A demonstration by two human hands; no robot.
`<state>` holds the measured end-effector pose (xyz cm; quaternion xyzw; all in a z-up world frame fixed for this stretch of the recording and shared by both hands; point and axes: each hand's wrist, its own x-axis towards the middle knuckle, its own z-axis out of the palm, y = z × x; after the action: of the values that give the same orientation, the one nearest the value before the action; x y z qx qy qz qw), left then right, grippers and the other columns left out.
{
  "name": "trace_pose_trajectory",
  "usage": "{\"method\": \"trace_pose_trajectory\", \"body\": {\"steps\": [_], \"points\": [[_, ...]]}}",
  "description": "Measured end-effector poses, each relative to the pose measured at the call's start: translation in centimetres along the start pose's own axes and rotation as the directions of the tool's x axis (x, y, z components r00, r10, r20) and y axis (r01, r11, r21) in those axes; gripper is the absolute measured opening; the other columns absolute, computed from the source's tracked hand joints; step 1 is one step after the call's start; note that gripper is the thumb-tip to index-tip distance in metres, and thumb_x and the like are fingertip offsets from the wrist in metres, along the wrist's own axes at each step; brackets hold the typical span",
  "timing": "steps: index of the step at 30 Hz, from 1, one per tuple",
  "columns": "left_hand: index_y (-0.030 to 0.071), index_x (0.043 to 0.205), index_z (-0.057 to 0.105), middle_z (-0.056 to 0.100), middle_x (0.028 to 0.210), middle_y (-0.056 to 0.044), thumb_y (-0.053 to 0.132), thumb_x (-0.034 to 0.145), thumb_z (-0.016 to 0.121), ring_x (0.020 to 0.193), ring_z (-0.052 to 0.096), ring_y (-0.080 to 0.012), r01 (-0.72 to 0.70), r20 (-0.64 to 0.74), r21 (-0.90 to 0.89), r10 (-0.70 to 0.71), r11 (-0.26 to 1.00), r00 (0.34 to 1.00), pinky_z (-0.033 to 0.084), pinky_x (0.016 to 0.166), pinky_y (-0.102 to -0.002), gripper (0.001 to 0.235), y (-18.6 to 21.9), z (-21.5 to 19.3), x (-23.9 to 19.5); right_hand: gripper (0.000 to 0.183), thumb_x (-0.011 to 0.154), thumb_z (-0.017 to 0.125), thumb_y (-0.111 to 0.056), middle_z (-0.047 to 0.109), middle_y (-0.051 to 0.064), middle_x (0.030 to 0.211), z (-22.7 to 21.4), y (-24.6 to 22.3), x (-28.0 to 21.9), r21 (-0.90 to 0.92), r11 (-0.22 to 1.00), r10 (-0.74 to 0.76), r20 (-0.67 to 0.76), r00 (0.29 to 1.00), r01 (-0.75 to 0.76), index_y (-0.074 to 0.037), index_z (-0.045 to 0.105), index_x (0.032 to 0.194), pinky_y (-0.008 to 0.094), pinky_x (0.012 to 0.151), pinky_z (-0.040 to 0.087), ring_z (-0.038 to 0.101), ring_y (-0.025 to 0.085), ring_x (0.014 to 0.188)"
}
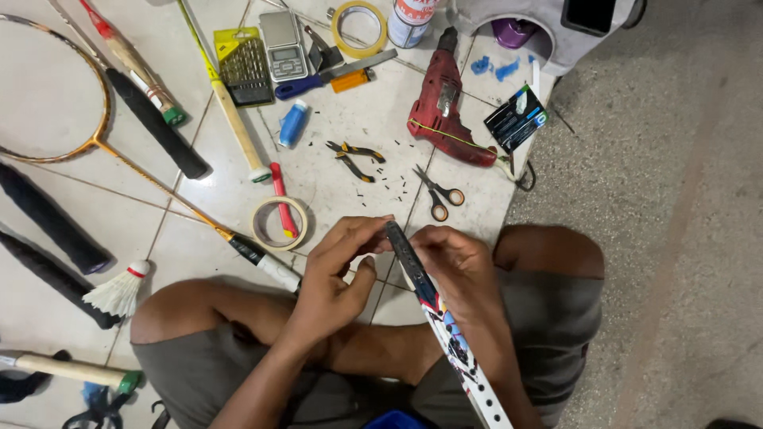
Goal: The person uses pliers to scrape material off the frame of a badminton racket. They then cut a piece of tape and wrap it around the racket frame.
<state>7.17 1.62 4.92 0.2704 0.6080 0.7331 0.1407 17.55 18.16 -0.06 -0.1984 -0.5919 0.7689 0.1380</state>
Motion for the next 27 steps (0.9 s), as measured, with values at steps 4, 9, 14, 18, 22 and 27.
{"method": "trace_pose_trajectory", "body": {"steps": [4, 9, 14, 18, 22, 27], "points": [[-0.006, 0.125, 0.067, 0.065, 0.106, -0.02, -0.02, 0.081, 0.049, 0.092, 0.067, -0.0262, 0.038, -0.019, -0.006, -0.038, 0.999, 0.999, 0.062, 0.085, -0.046, 0.049, -0.8, 0.2, 0.0, 0.016, 0.091, 0.066, 0.001, 0.071, 0.016, 0.096, 0.3, -0.5, 0.6, -0.071, 0.997, 0.042, 0.026, 0.999, -0.04, 0.01, 0.07, 0.103, 0.031, 0.087, 0.054, 0.064, 0.017, 0.096], [-0.003, 0.127, 0.068, 0.063, 0.1, -0.017, -0.018, 0.08, 0.049, 0.09, 0.07, -0.0273, 0.001, -0.029, 0.05, 0.001, 0.999, 1.0, 0.063, 0.083, -0.046, 0.053, -1.8, 0.8, 0.1, 0.025, 0.09, 0.07, -0.011, 0.068, 0.017, 0.099, -1.6, 2.8, 1.3, 0.17, 0.985, 0.021, -0.018, 1.0, -0.018, 0.01, 0.064, 0.101, 0.03, 0.086, 0.053, 0.068, 0.02, 0.096], [-0.002, 0.125, 0.068, 0.063, 0.095, -0.016, -0.015, 0.081, 0.051, 0.087, 0.068, -0.027, -0.043, -0.076, 0.072, 0.049, 0.996, 0.996, 0.062, 0.08, -0.045, 0.049, -1.5, 1.4, -0.1, 0.009, 0.091, 0.071, 0.0, 0.067, 0.011, 0.086, 0.9, 1.2, 0.8, -0.03, 0.997, -0.079, -0.126, 0.989, 0.075, 0.007, 0.07, 0.097, 0.029, 0.081, 0.052, 0.06, 0.013, 0.085], [-0.002, 0.123, 0.069, 0.064, 0.09, -0.016, -0.01, 0.082, 0.055, 0.084, 0.068, -0.0274, -0.082, -0.102, 0.097, 0.092, 0.992, 0.99, 0.061, 0.079, -0.045, 0.045, -2.1, 2.0, -0.2, 0.003, 0.094, 0.068, 0.0, 0.066, 0.005, 0.083, 2.1, 0.2, 0.3, -0.026, 0.995, -0.098, -0.167, 0.981, 0.095, 0.001, 0.069, 0.091, 0.029, 0.081, 0.051, 0.06, 0.012, 0.083], [-0.001, 0.121, 0.07, 0.064, 0.088, -0.014, -0.005, 0.082, 0.059, 0.082, 0.068, -0.0269, -0.08, -0.106, 0.13, 0.095, 0.988, 0.99, 0.06, 0.077, -0.044, 0.041, -2.3, 2.0, -0.3, 0.004, 0.094, 0.068, -0.003, 0.063, 0.004, 0.081, 2.2, 0.8, 0.3, -0.008, 0.998, -0.064, -0.2, 0.978, 0.063, -0.001, 0.068, 0.09, 0.027, 0.079, 0.049, 0.058, 0.011, 0.081], [-0.001, 0.12, 0.071, 0.065, 0.084, -0.015, -0.004, 0.082, 0.063, 0.079, 0.07, -0.0287, -0.094, -0.128, 0.179, 0.118, 0.979, 0.985, 0.06, 0.074, -0.043, 0.038, -1.5, 2.1, 0.0, 0.008, 0.096, 0.066, -0.009, 0.067, 0.005, 0.078, 2.9, -0.4, 0.5, 0.057, 0.998, 0.032, -0.179, 0.983, -0.022, -0.002, 0.068, 0.092, 0.025, 0.072, 0.054, 0.064, 0.01, 0.075]]}}
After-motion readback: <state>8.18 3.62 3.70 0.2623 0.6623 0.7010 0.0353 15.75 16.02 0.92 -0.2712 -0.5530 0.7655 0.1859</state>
